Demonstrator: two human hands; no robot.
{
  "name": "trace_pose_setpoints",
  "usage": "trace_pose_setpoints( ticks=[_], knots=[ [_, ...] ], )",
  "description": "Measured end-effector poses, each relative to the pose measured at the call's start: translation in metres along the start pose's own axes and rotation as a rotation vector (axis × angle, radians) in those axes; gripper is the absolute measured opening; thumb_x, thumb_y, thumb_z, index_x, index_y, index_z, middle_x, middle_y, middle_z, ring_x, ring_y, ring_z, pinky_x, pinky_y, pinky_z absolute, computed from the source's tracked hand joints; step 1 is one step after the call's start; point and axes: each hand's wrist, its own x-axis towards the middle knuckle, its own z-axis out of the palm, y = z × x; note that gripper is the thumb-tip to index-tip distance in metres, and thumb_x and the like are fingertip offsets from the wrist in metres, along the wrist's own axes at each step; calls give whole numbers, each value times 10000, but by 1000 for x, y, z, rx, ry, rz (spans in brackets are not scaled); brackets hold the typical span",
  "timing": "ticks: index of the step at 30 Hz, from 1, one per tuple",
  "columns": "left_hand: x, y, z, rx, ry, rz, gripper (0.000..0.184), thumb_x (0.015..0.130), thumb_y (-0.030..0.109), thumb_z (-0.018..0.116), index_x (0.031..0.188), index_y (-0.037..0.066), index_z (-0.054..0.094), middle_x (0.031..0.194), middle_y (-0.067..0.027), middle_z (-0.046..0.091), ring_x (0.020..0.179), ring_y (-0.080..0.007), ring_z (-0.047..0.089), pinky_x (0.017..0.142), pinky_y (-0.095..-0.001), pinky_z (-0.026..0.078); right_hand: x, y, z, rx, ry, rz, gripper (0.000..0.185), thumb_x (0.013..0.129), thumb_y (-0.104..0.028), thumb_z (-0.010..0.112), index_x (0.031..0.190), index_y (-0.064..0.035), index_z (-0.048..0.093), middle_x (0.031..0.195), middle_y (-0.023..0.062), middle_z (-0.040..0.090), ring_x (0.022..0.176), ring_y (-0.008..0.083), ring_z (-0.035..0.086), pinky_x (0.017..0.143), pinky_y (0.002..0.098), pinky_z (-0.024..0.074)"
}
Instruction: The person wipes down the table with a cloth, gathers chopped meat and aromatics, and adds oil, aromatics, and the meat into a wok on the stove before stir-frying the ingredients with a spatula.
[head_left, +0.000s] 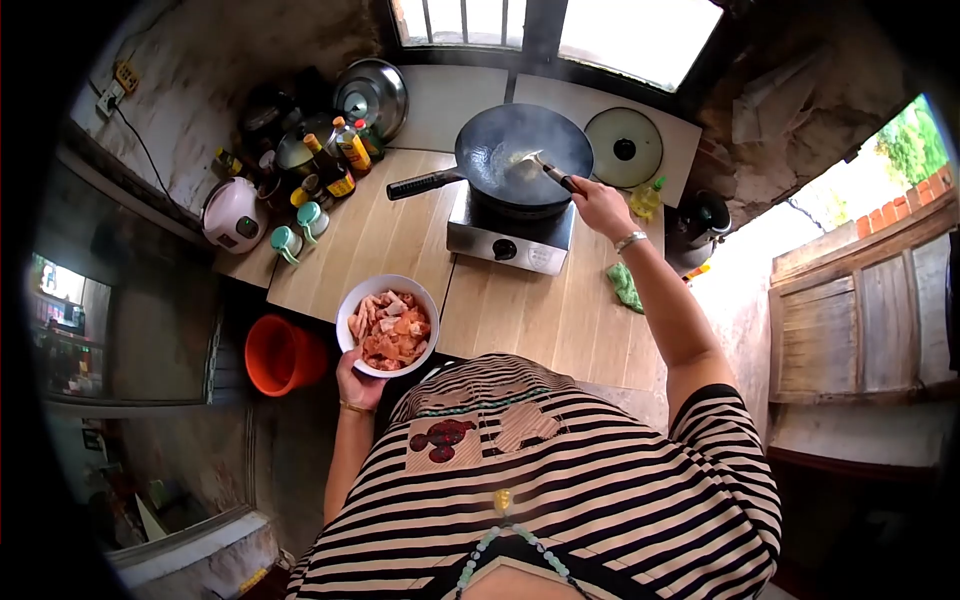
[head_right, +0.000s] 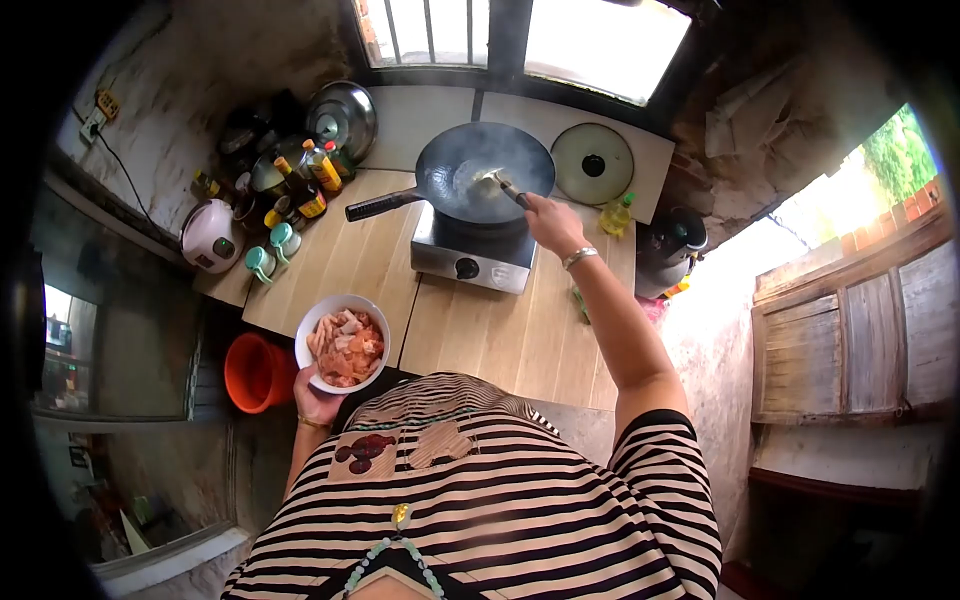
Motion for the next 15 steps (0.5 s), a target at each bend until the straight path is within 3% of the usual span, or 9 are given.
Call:
trace_pose_setpoints(
  ticks=[6, 10, 14, 15],
  knots=[
    [0, 1, 3, 12, -9, 4, 639, 701, 232, 577, 1271, 8, 396, 1225, -145, 503, 1112, -314, 498, 963, -459, 396, 2, 25, -8, 62, 92, 1, 342, 826, -289, 483, 1133, -171, 574, 955, 157, 625, 918, 343, 580, 785, 412, 459],
    [-2, 1, 4, 24, 43, -9, 658, 695, 244, 578, 1280, 10, 389, 1239, -148, 492, 1128, -321, 485, 966, -473, 389, -19, 34, -18, 138, -17, 26, 315, 829, -267, 502, 1121, -188, 588, 924, 153, 629, 855, 339, 592, 742, 396, 465],
    [-2, 1, 8, 39, 32, -18, 662, 697, 261, 575, 1283, 12, 393, 1252, -148, 485, 1137, -322, 480, 966, -477, 387, -24, 52, -24, 411, -92, 141, 336, 819, -258, 536, 1132, -151, 595, 933, 139, 645, 835, 308, 613, 750, 373, 471],
    [-2, 1, 9, 45, 37, -19, 662, 697, 264, 574, 1282, 11, 395, 1254, -148, 484, 1138, -321, 479, 967, -476, 387, -28, 52, -31, 305, -15, 31, 365, 837, -220, 557, 1182, -102, 562, 922, 129, 654, 792, 237, 622, 717, 300, 468]
  ],
)
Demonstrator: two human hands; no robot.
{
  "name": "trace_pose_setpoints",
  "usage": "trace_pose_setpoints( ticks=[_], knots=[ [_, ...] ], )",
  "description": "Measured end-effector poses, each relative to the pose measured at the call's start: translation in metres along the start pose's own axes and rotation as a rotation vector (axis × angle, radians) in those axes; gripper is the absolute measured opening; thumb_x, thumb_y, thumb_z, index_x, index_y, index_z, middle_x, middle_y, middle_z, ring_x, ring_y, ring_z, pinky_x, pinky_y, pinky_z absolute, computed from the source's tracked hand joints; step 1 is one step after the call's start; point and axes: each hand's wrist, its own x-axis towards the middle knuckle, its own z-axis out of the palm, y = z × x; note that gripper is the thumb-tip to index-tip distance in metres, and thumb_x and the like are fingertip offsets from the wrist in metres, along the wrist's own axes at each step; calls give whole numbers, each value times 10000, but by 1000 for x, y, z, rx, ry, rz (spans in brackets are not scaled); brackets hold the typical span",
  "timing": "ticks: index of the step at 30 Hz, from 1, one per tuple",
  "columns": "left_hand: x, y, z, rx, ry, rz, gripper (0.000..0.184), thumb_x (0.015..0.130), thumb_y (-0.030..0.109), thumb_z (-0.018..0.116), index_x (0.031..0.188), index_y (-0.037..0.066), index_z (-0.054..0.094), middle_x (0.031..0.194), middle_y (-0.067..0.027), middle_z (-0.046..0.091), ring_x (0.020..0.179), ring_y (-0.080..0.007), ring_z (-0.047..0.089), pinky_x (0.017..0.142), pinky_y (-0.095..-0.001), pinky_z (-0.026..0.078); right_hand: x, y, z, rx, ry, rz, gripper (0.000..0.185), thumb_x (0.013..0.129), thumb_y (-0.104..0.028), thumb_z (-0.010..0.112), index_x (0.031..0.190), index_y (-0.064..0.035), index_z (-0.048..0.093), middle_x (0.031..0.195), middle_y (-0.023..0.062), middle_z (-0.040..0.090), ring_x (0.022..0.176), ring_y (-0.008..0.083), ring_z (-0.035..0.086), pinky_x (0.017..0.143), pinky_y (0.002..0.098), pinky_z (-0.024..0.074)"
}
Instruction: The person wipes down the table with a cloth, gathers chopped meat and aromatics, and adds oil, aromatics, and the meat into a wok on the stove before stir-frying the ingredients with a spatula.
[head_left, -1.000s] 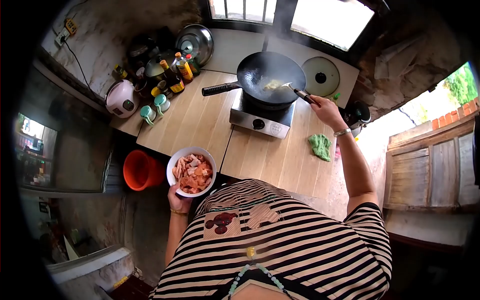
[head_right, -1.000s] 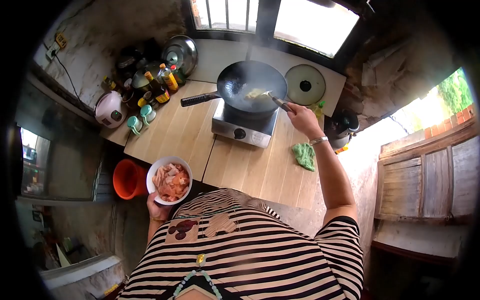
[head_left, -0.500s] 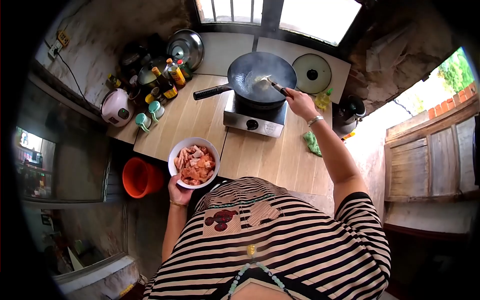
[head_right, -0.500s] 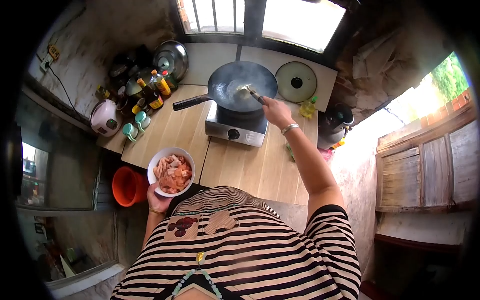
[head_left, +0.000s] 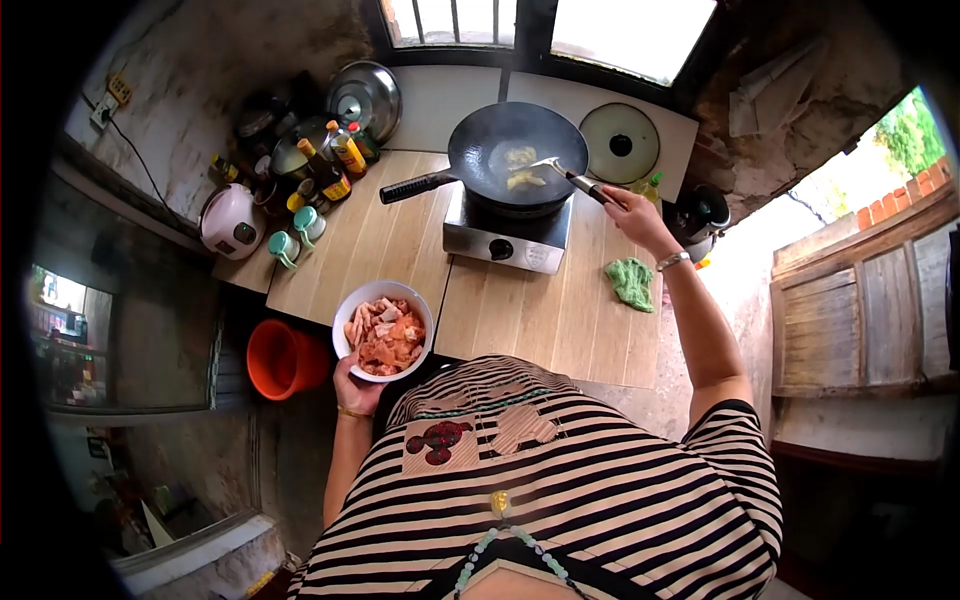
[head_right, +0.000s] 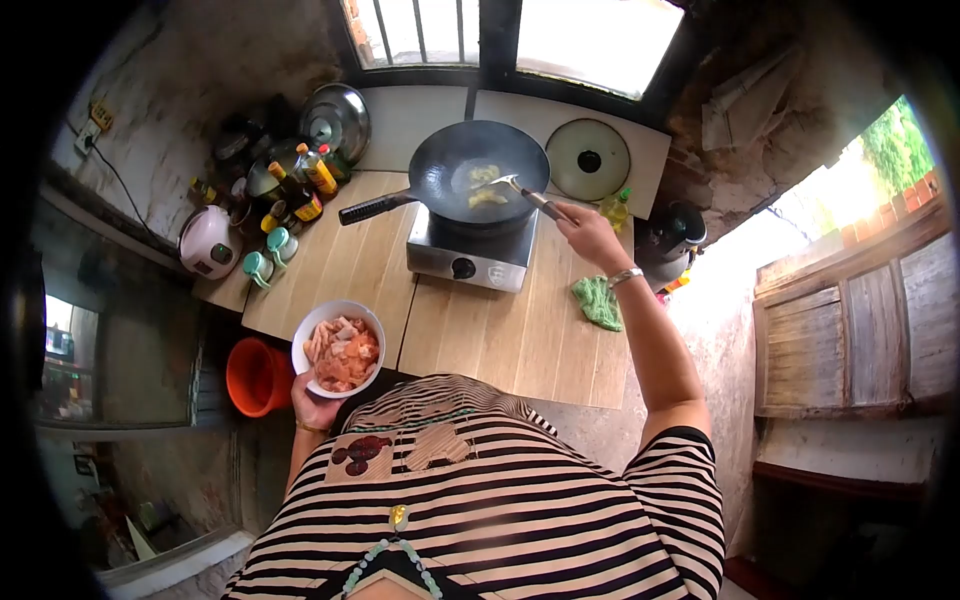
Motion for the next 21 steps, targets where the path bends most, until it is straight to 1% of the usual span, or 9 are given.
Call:
trace_pose_setpoints(
  ticks=[3, 4, 7, 9, 13, 14, 17, 18, 21],
  knots=[
    [0, 1, 0, 25, 11, 1, 659, 700, 269, 570, 1280, 6, 399, 1257, -146, 482, 1139, -317, 480, 968, -469, 388, -14, -29, -31, -225, -30, -59, 355, 839, -216, 554, 1174, -102, 568, 941, 134, 653, 785, 242, 621, 706, 304, 470],
    [0, 1, 0, 35, 13, 2, 658, 701, 269, 569, 1279, 3, 401, 1258, -146, 482, 1139, -316, 480, 969, -466, 388, -14, -27, -35, -257, -34, -115, 349, 839, -225, 549, 1163, -102, 574, 953, 137, 650, 787, 254, 619, 705, 323, 472],
    [1, 2, 5, 70, 3, 2, 656, 702, 267, 572, 1275, -4, 404, 1243, -142, 496, 1131, -302, 489, 966, -455, 395, -15, -45, -36, -292, -134, -17, 298, 822, -234, 519, 1095, -167, 618, 919, 142, 646, 839, 301, 613, 748, 371, 478],
    [5, -1, 2, 68, 5, 31, 649, 706, 266, 573, 1272, -6, 407, 1230, -139, 507, 1121, -291, 499, 965, -445, 396, -6, -37, -13, -259, -120, 6, 309, 817, -247, 503, 1099, -185, 612, 941, 145, 638, 874, 317, 599, 765, 390, 468],
    [10, -5, 4, 68, -9, 85, 634, 715, 267, 575, 1262, -11, 417, 1211, -134, 524, 1102, -272, 514, 966, -421, 395, 20, -21, 29, -135, 26, -21, 340, 811, -262, 503, 1129, -178, 592, 969, 150, 628, 920, 327, 582, 789, 401, 458],
    [9, -5, 6, 68, -29, 87, 614, 723, 273, 571, 1239, -32, 439, 1216, -138, 520, 1102, -271, 513, 974, -407, 386, 30, -14, 36, -118, 72, -40, 348, 810, -265, 504, 1136, -176, 587, 975, 151, 626, 927, 327, 580, 793, 403, 457],
    [6, -5, 14, 69, -69, 83, 609, 725, 278, 570, 1221, -56, 453, 1220, -144, 516, 1113, -270, 504, 978, -402, 381, 47, -22, 44, -104, 120, 14, 373, 804, -269, 511, 1157, -164, 571, 1003, 152, 618, 941, 329, 576, 809, 405, 452],
    [5, -5, 14, 80, -59, 91, 606, 731, 284, 564, 1213, -69, 459, 1226, -150, 511, 1124, -269, 494, 986, -398, 373, 54, -15, 52, -91, 128, -2, 379, 805, -275, 512, 1165, -168, 563, 1021, 152, 614, 947, 331, 574, 817, 408, 450],
    [4, -5, 21, 78, -95, 71, 575, 739, 253, 562, 1245, 19, 422, 1198, -110, 528, 1108, -259, 509, 964, -398, 393, 58, -14, 61, -102, 69, -3, 375, 809, -277, 509, 1162, -164, 565, 1016, 152, 615, 945, 333, 574, 815, 407, 450]
  ],
)
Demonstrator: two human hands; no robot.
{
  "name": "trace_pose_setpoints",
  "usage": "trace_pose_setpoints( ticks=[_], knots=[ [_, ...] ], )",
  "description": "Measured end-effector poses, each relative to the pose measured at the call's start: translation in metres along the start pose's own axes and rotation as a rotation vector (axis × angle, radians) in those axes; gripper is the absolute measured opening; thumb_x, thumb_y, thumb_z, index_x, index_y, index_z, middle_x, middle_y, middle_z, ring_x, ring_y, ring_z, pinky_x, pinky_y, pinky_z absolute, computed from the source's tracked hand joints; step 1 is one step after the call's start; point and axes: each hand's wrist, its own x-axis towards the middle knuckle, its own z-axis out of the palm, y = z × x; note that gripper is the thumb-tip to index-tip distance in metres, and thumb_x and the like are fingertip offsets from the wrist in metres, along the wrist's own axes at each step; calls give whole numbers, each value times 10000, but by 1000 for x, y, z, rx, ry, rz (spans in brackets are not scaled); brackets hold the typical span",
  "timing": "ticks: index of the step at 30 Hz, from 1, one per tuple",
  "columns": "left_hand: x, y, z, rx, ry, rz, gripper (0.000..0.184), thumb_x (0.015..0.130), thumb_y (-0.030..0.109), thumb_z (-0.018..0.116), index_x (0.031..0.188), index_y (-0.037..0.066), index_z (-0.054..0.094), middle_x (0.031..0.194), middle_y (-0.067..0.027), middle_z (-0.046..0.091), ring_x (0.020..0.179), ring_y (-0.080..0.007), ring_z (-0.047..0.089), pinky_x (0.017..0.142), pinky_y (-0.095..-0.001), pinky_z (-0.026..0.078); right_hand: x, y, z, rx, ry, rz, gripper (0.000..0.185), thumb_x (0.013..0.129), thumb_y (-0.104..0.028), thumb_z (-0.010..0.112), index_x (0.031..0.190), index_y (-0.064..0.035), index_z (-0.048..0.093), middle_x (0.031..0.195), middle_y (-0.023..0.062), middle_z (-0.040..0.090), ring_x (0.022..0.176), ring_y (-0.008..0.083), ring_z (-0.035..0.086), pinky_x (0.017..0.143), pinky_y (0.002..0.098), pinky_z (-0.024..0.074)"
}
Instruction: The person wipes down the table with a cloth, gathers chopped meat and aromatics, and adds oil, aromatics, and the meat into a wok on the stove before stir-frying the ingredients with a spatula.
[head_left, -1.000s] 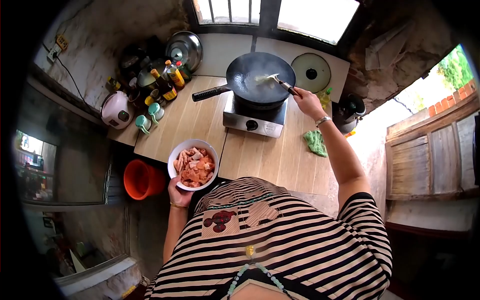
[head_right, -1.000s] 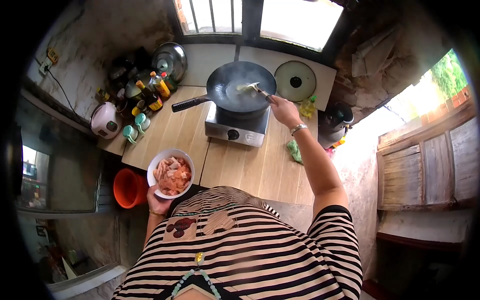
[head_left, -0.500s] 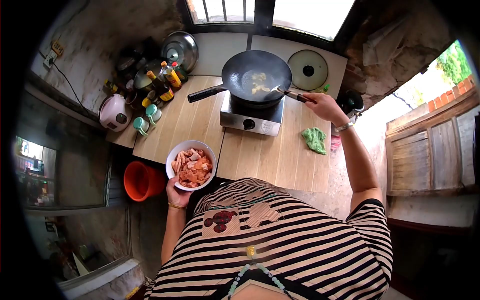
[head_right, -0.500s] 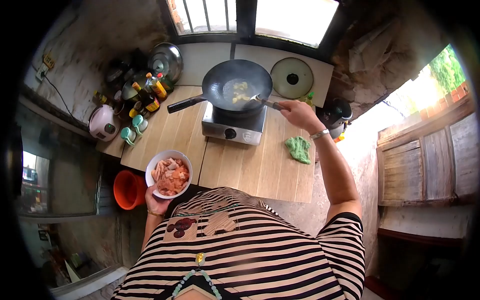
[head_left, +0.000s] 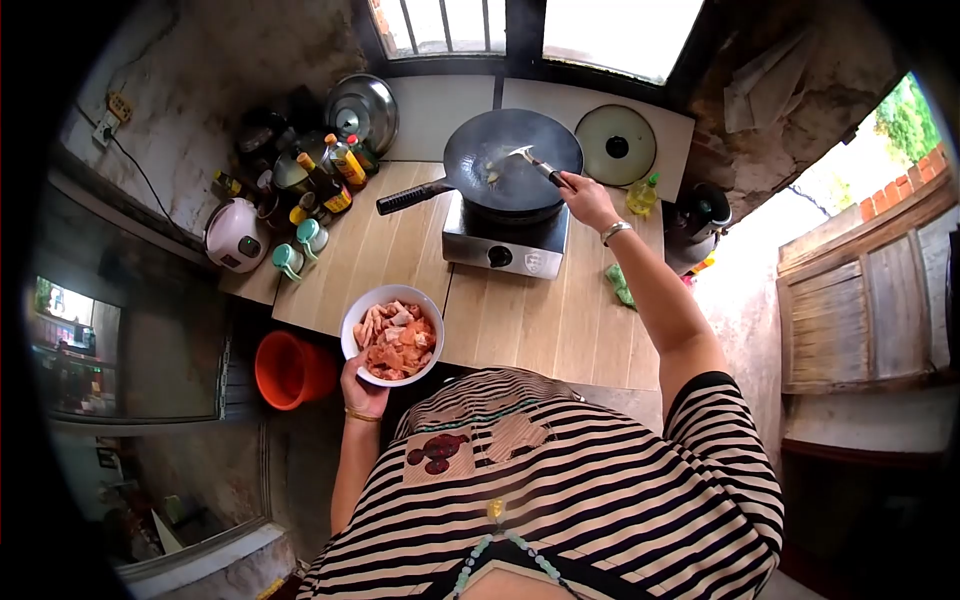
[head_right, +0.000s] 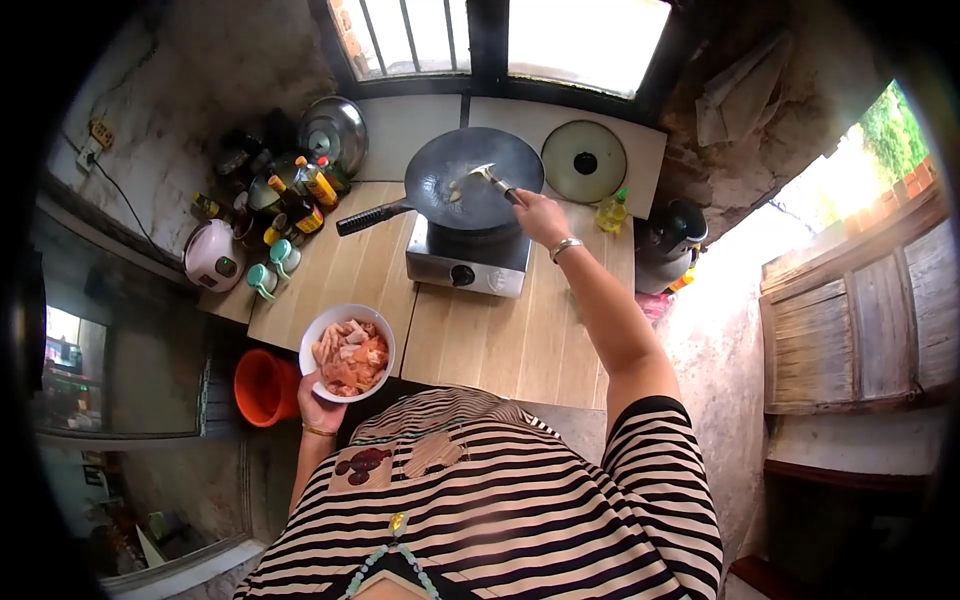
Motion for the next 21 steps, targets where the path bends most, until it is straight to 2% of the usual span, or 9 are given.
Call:
trace_pose_setpoints(
  ticks=[3, 6, 11, 15, 18, 21],
  knots=[
    [1, 0, 2, 25, 0, 47, 563, 749, 250, 551, 1245, 14, 424, 1205, -111, 524, 1114, -258, 505, 968, -395, 389, -13, -14, -28, -16, -58, -20, 330, 810, -261, 502, 1108, -162, 603, 975, 151, 628, 915, 323, 587, 793, 392, 460],
    [1, 3, 5, 48, 30, 93, 585, 745, 264, 557, 1218, -63, 444, 1223, -150, 512, 1119, -270, 500, 977, -386, 383, -20, -12, -47, -12, -64, -41, 320, 807, -259, 502, 1078, -137, 619, 929, 149, 639, 884, 307, 601, 777, 371, 467],
    [8, 9, 10, 61, -25, 109, 605, 759, 257, 551, 1270, -23, 386, 1230, -146, 504, 1125, -273, 496, 979, -397, 383, -23, 6, -27, 25, 42, -25, 329, 809, -256, 511, 1102, -146, 612, 955, 152, 634, 902, 317, 595, 795, 380, 463],
    [17, 13, 15, 66, -80, 113, 603, 769, 260, 539, 1297, 22, 370, 1261, -130, 479, 1148, -274, 477, 981, -405, 379, -47, 12, -20, 9, 61, -106, 318, 814, -244, 525, 1100, -137, 613, 918, 146, 643, 871, 303, 605, 773, 366, 469],
    [20, 17, 22, 80, -113, 102, 592, 777, 265, 527, 1301, 38, 371, 1279, -124, 464, 1160, -276, 467, 987, -408, 373, -77, -4, -51, 109, -117, 60, 307, 812, -240, 538, 1082, -123, 623, 909, 137, 647, 846, 284, 610, 752, 345, 467],
    [26, 21, 36, 132, -140, 111, 572, 784, 273, 518, 1289, 41, 383, 1251, -122, 481, 1143, -265, 480, 963, -396, 401, -100, 4, -67, 55, -82, -58, 303, 803, -229, 548, 1075, -121, 628, 880, 134, 652, 812, 275, 612, 726, 338, 465]
  ],
)
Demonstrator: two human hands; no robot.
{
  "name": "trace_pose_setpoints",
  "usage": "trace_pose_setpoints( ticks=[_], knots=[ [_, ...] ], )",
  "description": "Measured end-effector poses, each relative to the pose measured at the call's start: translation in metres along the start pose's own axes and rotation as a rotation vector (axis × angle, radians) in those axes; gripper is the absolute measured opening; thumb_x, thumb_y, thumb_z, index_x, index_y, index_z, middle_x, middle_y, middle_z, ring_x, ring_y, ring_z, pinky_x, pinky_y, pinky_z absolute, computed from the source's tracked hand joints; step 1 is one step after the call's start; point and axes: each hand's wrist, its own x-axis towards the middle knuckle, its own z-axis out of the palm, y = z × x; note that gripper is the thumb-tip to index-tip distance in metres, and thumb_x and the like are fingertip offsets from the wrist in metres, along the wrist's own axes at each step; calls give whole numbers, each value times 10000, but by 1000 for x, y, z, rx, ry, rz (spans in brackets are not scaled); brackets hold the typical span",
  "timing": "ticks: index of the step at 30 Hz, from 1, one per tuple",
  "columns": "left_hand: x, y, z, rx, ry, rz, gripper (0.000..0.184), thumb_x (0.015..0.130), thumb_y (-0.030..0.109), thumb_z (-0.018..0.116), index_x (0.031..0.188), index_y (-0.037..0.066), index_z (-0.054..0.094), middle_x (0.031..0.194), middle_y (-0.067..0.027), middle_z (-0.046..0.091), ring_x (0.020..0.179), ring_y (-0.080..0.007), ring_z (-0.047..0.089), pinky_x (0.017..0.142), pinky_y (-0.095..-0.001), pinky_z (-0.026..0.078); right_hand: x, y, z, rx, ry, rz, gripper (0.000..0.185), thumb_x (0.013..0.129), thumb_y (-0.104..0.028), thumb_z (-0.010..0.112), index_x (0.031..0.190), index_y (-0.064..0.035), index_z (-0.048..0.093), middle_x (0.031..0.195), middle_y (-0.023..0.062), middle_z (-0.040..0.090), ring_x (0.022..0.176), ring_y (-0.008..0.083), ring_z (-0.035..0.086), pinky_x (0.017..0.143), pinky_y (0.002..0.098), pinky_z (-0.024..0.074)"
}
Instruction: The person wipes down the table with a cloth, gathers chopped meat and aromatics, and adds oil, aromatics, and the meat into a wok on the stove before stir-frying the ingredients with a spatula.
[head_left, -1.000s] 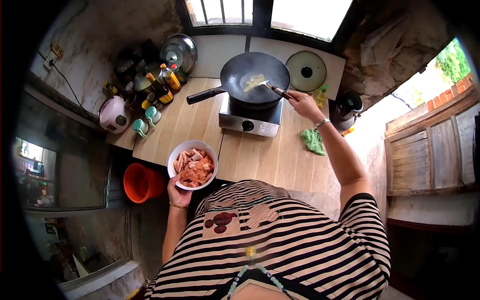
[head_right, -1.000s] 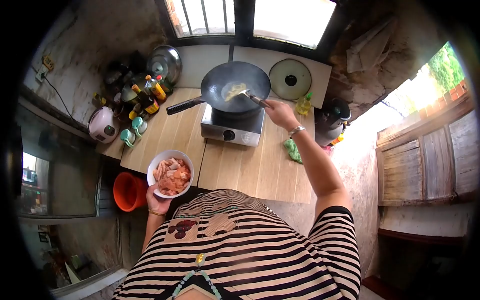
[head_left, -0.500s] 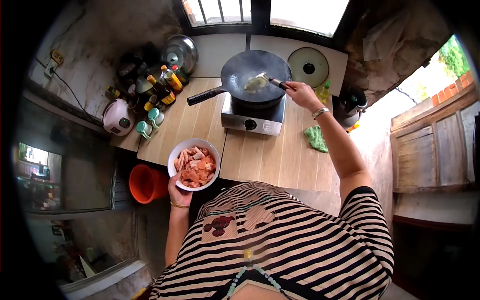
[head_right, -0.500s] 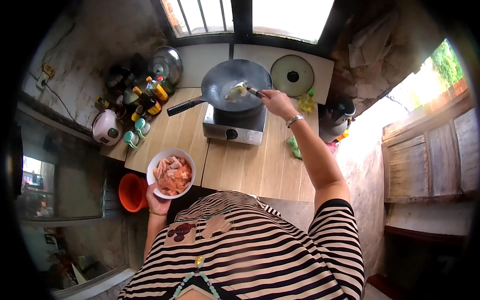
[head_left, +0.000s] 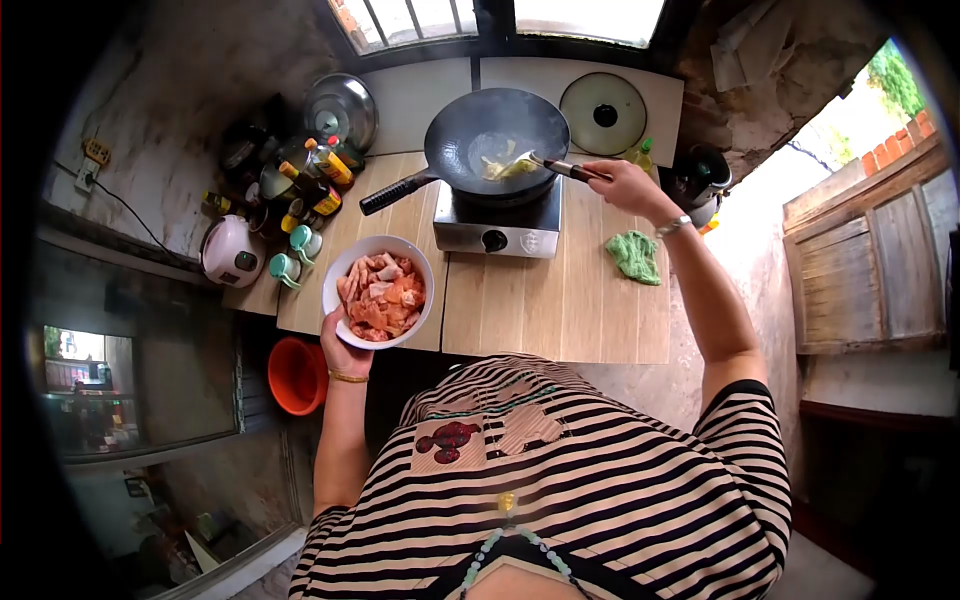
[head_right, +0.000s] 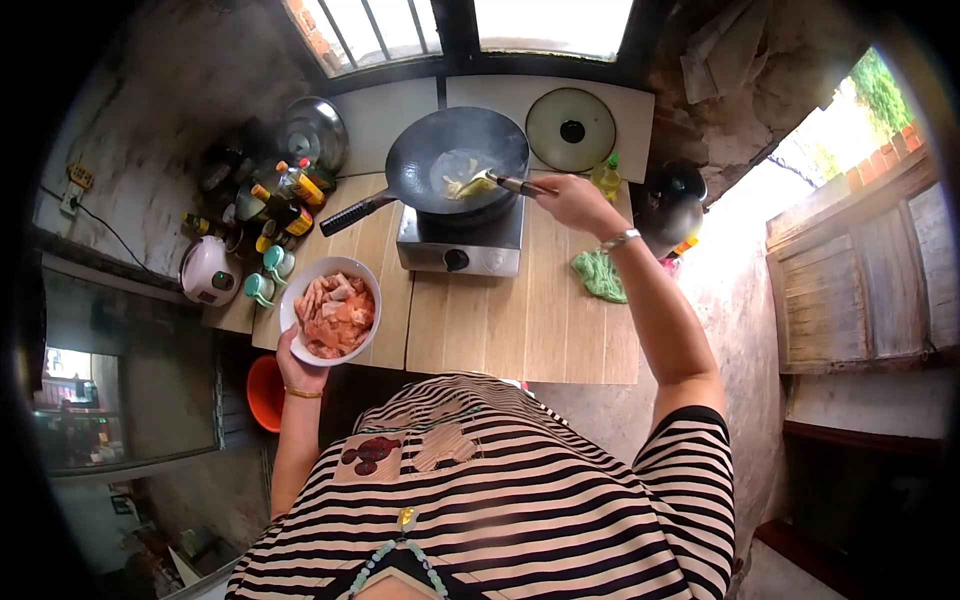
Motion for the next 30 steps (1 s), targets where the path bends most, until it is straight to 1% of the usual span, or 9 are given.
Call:
trace_pose_setpoints(
  ticks=[5, 9, 11, 17, 18, 21, 25, 26, 30],
  knots=[
    [22, 3, 3, 43, -69, 17, 554, 789, 274, 507, 1263, 12, 392, 1228, -131, 491, 1117, -262, 497, 953, -384, 410, -34, -10, 14, -63, -41, 55, 308, 810, -238, 521, 1085, -144, 625, 922, 152, 643, 846, 304, 604, 751, 361, 468],
    [50, 2, 35, 19, -95, -64, 535, 797, 261, 499, 1257, 9, 398, 1223, -130, 498, 1115, -264, 499, 958, -388, 406, -9, 2, 43, 10, 51, 62, 318, 823, -264, 508, 1102, -149, 607, 1009, 160, 617, 945, 336, 570, 823, 399, 446],
    [64, 5, 47, 28, -137, -91, 565, 794, 265, 505, 1299, 50, 371, 1290, -126, 449, 1177, -289, 445, 993, -435, 362, 5, -1, 49, 28, 86, 50, 317, 824, -269, 498, 1103, -158, 601, 1001, 148, 619, 932, 338, 569, 801, 411, 452],
    [79, -1, 56, 100, -171, -146, 573, 783, 277, 518, 1299, 79, 369, 1282, -121, 451, 1154, -296, 472, 944, -469, 419, 17, 8, 78, -40, 208, 10, 314, 821, -258, 495, 1113, -189, 590, 943, 134, 628, 876, 330, 585, 751, 421, 467],
    [80, -2, 59, 81, -184, -160, 529, 796, 263, 510, 1270, 53, 402, 1238, -116, 495, 1125, -265, 502, 927, -412, 441, 16, 7, 75, -77, 213, 20, 313, 819, -254, 501, 1111, -188, 592, 944, 136, 628, 876, 334, 584, 749, 420, 469],
    [70, -9, 40, 103, -178, -164, 538, 792, 271, 514, 1272, 55, 401, 1238, -115, 496, 1115, -269, 511, 912, -412, 456, -22, 3, 82, -104, 257, 44, 319, 820, -249, 505, 1119, -180, 592, 950, 139, 629, 883, 336, 582, 760, 418, 468],
    [78, -11, 40, 155, -219, -160, 562, 786, 292, 508, 1279, 49, 392, 1248, -120, 489, 1124, -274, 506, 909, -429, 461, -46, 4, 85, -33, 231, 34, 330, 826, -254, 505, 1137, -176, 585, 956, 139, 628, 892, 334, 580, 778, 413, 465],
    [84, -13, 39, 164, -235, -182, 612, 773, 314, 498, 1321, 92, 340, 1297, -125, 433, 1183, -308, 444, 944, -492, 418, -49, 4, 89, -21, 214, 38, 332, 828, -257, 506, 1141, -175, 583, 963, 138, 626, 894, 334, 579, 781, 411, 465],
    [118, -15, 26, 172, -237, -248, 563, 793, 280, 464, 1298, 53, 366, 1276, -139, 457, 1155, -319, 472, 934, -486, 427, -53, 3, 115, -33, 216, 51, 341, 835, -268, 502, 1158, -190, 576, 998, 136, 621, 913, 330, 574, 796, 414, 458]
  ],
)
